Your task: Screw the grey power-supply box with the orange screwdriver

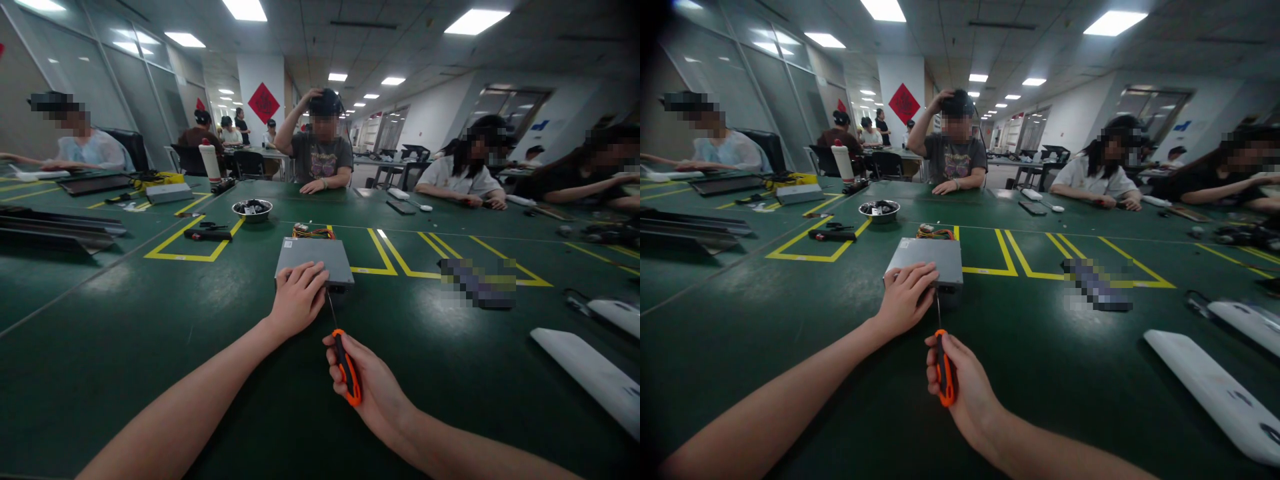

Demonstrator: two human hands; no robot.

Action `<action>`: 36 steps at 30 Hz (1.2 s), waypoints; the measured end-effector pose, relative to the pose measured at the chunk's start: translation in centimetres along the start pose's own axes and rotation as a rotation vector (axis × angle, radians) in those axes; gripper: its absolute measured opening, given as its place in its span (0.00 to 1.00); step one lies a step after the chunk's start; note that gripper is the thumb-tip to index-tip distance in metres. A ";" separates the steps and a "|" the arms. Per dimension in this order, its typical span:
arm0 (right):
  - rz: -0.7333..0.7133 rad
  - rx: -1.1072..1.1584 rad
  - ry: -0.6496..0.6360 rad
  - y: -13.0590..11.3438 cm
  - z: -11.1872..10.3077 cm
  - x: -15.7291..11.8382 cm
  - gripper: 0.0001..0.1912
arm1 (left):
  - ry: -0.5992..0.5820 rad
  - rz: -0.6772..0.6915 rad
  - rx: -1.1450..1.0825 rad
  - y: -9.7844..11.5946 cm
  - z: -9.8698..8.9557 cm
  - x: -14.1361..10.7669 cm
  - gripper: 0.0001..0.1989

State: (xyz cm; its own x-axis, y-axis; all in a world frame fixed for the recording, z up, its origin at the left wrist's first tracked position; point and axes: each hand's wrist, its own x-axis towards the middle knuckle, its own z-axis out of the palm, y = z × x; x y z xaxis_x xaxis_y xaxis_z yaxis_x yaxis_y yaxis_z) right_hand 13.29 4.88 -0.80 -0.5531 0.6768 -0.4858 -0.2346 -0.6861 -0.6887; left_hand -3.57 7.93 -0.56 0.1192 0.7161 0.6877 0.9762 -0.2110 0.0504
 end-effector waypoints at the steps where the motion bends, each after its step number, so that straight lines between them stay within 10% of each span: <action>1: -0.002 0.011 0.004 0.0 0.0 0.0 0.11 | 0.000 0.000 0.000 0.0 0.0 0.0 0.14; 36: -0.013 -0.032 0.067 -1.4 -2.2 -1.5 0.14 | -0.009 0.010 -0.006 -0.3 0.1 -0.2 0.15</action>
State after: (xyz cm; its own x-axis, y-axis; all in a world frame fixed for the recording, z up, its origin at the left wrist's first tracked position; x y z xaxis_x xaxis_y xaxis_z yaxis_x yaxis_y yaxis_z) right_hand 16.17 5.40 -0.32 -0.4950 0.7026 -0.5111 -0.2153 -0.6691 -0.7113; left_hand -3.83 7.92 -0.73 0.1302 0.7203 0.6813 0.9740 -0.2214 0.0479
